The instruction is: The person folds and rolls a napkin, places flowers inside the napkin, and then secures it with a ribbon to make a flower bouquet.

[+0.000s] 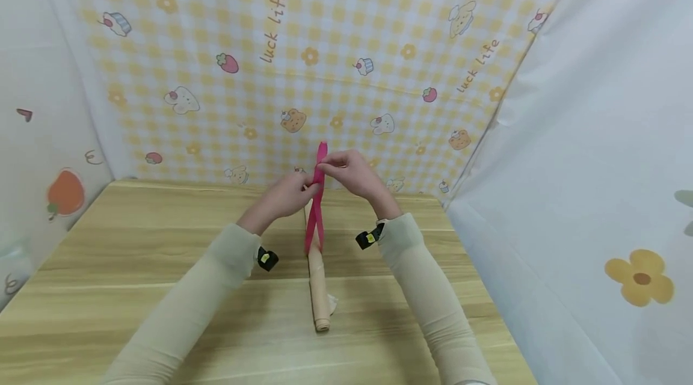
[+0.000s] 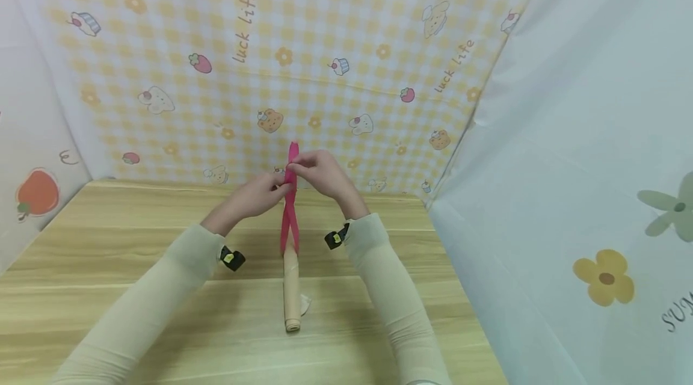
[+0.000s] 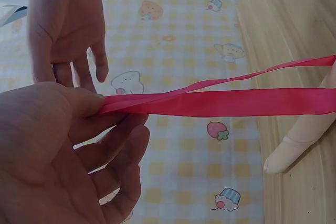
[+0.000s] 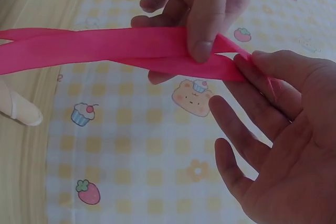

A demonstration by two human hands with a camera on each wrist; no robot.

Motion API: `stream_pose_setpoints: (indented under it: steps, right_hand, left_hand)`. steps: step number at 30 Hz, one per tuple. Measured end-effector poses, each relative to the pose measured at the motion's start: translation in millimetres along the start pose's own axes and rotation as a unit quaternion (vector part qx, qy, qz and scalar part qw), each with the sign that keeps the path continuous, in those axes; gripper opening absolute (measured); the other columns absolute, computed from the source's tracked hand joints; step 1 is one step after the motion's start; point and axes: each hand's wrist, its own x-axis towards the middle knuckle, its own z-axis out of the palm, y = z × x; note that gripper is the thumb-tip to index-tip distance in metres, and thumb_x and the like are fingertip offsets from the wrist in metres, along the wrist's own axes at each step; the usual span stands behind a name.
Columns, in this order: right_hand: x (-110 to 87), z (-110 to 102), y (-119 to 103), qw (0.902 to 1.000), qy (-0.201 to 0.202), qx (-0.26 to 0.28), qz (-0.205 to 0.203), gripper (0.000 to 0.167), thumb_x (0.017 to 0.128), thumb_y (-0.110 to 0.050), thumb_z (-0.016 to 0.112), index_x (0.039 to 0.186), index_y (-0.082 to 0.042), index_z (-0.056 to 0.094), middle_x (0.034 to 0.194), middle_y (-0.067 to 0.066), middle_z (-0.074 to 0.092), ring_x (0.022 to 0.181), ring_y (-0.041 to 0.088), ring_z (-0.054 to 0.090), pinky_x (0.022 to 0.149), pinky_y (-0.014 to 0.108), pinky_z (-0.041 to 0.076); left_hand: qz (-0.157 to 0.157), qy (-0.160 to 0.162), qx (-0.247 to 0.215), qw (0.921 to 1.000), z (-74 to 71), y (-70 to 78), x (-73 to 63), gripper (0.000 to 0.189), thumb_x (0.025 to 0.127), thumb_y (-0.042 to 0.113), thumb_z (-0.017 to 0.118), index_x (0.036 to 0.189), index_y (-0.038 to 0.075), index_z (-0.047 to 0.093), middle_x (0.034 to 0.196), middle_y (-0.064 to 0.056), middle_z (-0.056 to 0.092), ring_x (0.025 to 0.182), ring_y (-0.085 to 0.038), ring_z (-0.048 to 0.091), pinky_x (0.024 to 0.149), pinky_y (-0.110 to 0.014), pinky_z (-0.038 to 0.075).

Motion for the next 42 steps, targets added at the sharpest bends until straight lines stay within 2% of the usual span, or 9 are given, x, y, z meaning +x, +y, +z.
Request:
stream_pose_setpoints:
  steps: [7, 10, 17, 21, 26, 32, 37, 41, 42]
  right_hand:
    - [-6.3, -3, 6, 0.9996, 0.008, 0.018, 0.020, 0.030, 0.112, -0.029, 0.059, 0.119, -0.012, 0.082, 0.130, 0.007, 0.077, 0.129, 0.024, 0.068, 0.112, 0.049, 0.052]
    - [-9.6, -5, 8, 0.9995, 0.011, 0.022, 0.017, 0.031, 0.113, -0.028, 0.058, 0.119, -0.011, 0.082, 0.129, 0.007, 0.078, 0.128, 0.023, 0.068, 0.111, 0.048, 0.051]
    - [-24.5, -6, 11, 0.9997, 0.014, 0.015, 0.015, 0.032, 0.113, -0.030, 0.057, 0.122, -0.010, 0.081, 0.129, 0.008, 0.078, 0.128, 0.024, 0.068, 0.112, 0.052, 0.051]
    - [-37.8, -4, 13, 0.9996, 0.016, 0.005, 0.021, 0.031, 0.113, -0.032, 0.058, 0.124, -0.014, 0.081, 0.129, 0.005, 0.077, 0.123, 0.024, 0.071, 0.109, 0.052, 0.053]
    - [-53.6, 2, 11, 0.9996, -0.002, 0.020, 0.021, 0.030, 0.113, -0.026, 0.057, 0.130, -0.013, 0.078, 0.129, 0.006, 0.076, 0.116, 0.033, 0.072, 0.105, 0.052, 0.055]
    - [-73.6, 18, 5, 0.9992, -0.001, 0.040, 0.005, 0.030, 0.113, -0.024, 0.057, 0.132, -0.012, 0.077, 0.128, 0.010, 0.077, 0.115, 0.033, 0.074, 0.104, 0.050, 0.057]
    - [-96.6, 41, 8, 0.9981, 0.010, 0.060, 0.010, 0.033, 0.114, -0.027, 0.055, 0.134, -0.009, 0.075, 0.130, 0.015, 0.076, 0.117, 0.033, 0.073, 0.102, 0.050, 0.058]
    - [-110.9, 64, 16, 0.9969, 0.015, 0.077, 0.008, 0.031, 0.114, -0.023, 0.055, 0.132, -0.008, 0.076, 0.127, 0.016, 0.077, 0.115, 0.032, 0.074, 0.099, 0.037, 0.059]
    - [-113.7, 69, 19, 0.9964, 0.014, 0.083, 0.008, 0.031, 0.114, -0.022, 0.055, 0.131, -0.008, 0.076, 0.125, 0.016, 0.077, 0.102, 0.028, 0.075, 0.091, 0.032, 0.060]
  left_hand:
    - [-0.019, 0.000, -0.011, 0.9998, -3.1, -2.8, 1.0, 0.044, 0.116, 0.034, 0.044, 0.084, 0.011, 0.064, 0.076, -0.005, 0.049, 0.053, -0.015, 0.036, 0.050, -0.028, 0.034]
    - [-0.024, 0.002, -0.014, 0.9996, -4.4, -2.7, 1.6, 0.046, 0.117, 0.036, 0.042, 0.091, 0.010, 0.069, 0.071, -0.003, 0.047, 0.052, -0.014, 0.035, 0.049, -0.028, 0.032]
    - [-0.057, -0.002, -0.051, 0.9970, -7.1, 0.1, 2.7, 0.052, 0.117, 0.041, 0.034, 0.131, 0.012, 0.074, 0.061, 0.002, 0.042, 0.050, -0.014, 0.030, 0.047, -0.029, 0.030]
    - [-0.061, -0.005, -0.058, 0.9964, -7.5, -0.4, 4.7, 0.055, 0.117, 0.042, 0.033, 0.134, 0.010, 0.073, 0.061, 0.002, 0.043, 0.050, -0.014, 0.029, 0.047, -0.028, 0.029]
    - [-0.062, -0.001, -0.069, 0.9957, -8.6, -1.3, 6.1, 0.053, 0.117, 0.042, 0.035, 0.127, 0.009, 0.076, 0.060, 0.004, 0.040, 0.050, -0.014, 0.029, 0.048, -0.028, 0.029]
    - [-0.059, 0.000, -0.081, 0.9949, -8.4, -5.9, 8.0, 0.052, 0.118, 0.039, 0.035, 0.125, 0.008, 0.076, 0.060, 0.003, 0.039, 0.051, -0.014, 0.028, 0.048, -0.028, 0.028]
    - [-0.045, 0.004, -0.100, 0.9939, -7.5, -8.4, 8.4, 0.051, 0.117, 0.037, 0.036, 0.121, 0.006, 0.077, 0.073, -0.001, 0.048, 0.057, -0.016, 0.031, 0.053, -0.029, 0.030]
    - [-0.041, 0.005, -0.111, 0.9930, -5.9, -10.0, 8.4, 0.052, 0.118, 0.037, 0.037, 0.120, 0.005, 0.078, 0.074, -0.002, 0.050, 0.058, -0.017, 0.030, 0.054, -0.029, 0.029]
    - [-0.039, 0.005, -0.111, 0.9930, -5.3, -10.2, 8.4, 0.052, 0.118, 0.037, 0.037, 0.120, 0.005, 0.078, 0.073, -0.002, 0.049, 0.058, -0.017, 0.030, 0.053, -0.029, 0.029]
